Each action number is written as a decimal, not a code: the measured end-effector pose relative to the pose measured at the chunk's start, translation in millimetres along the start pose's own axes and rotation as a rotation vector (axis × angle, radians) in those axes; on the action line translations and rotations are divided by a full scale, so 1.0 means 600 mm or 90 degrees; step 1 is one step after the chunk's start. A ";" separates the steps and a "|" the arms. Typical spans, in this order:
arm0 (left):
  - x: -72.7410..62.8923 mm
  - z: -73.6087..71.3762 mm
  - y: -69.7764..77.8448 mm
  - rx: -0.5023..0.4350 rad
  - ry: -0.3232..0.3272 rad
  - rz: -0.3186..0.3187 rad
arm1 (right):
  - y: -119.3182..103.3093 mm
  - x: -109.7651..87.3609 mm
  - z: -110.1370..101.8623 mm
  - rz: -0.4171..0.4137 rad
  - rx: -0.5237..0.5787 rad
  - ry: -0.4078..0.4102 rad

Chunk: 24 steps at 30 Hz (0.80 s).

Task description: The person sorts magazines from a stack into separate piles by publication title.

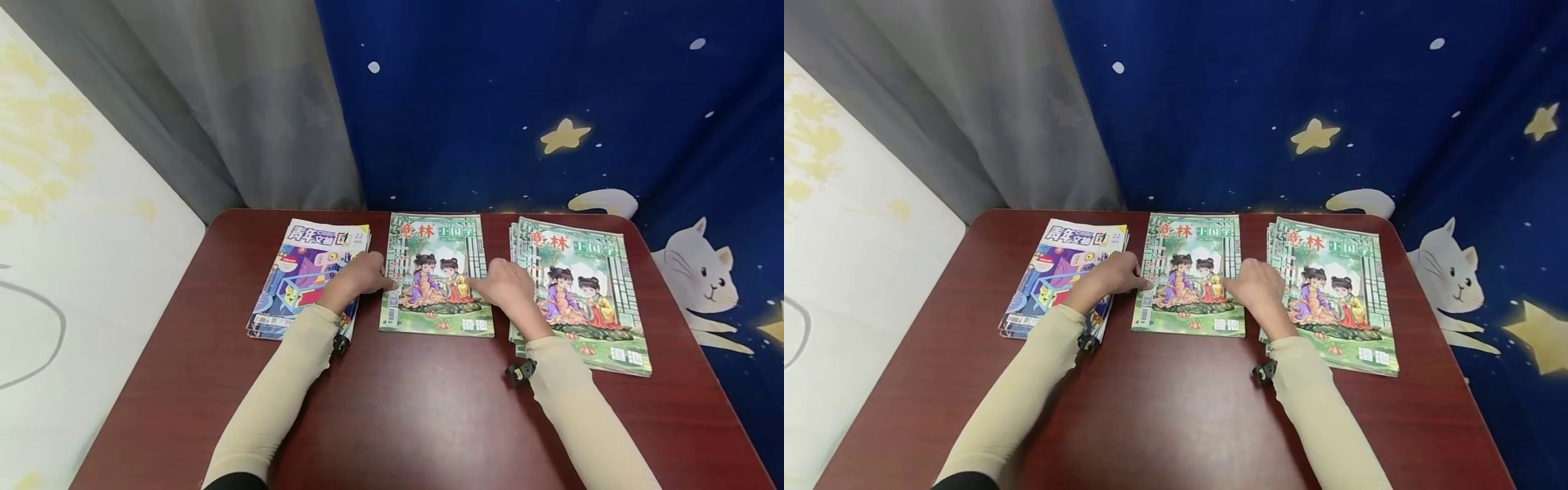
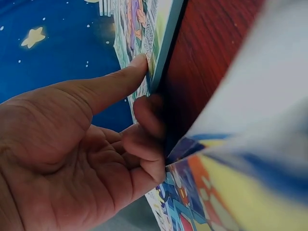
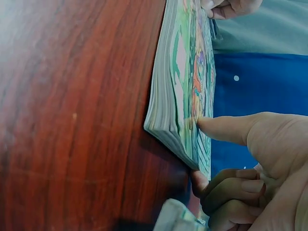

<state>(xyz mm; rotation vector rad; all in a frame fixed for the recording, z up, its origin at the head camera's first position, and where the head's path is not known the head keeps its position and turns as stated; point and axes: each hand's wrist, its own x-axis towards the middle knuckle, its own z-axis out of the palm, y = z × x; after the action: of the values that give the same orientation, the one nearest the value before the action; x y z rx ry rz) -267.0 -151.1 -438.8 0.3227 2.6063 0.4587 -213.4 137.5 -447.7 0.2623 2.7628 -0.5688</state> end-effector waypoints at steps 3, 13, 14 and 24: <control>-0.004 -0.003 -0.006 0.004 -0.002 0.001 | -0.005 0.004 0.000 -0.005 0.011 -0.004; -0.006 -0.012 -0.011 -0.003 -0.025 -0.001 | -0.019 0.007 0.000 -0.004 -0.010 -0.006; -0.005 -0.011 -0.011 -0.006 -0.025 0.000 | -0.020 0.006 0.001 -0.004 -0.024 0.001; -0.001 -0.001 -0.005 -0.025 -0.019 0.004 | -0.033 0.002 0.029 0.032 -0.147 0.097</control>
<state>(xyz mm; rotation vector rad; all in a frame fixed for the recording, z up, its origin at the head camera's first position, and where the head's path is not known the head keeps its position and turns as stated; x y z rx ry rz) -267.2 -154.3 -439.1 0.3231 2.5655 0.5025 -214.5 112.9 -456.1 0.3324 2.9258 -0.2218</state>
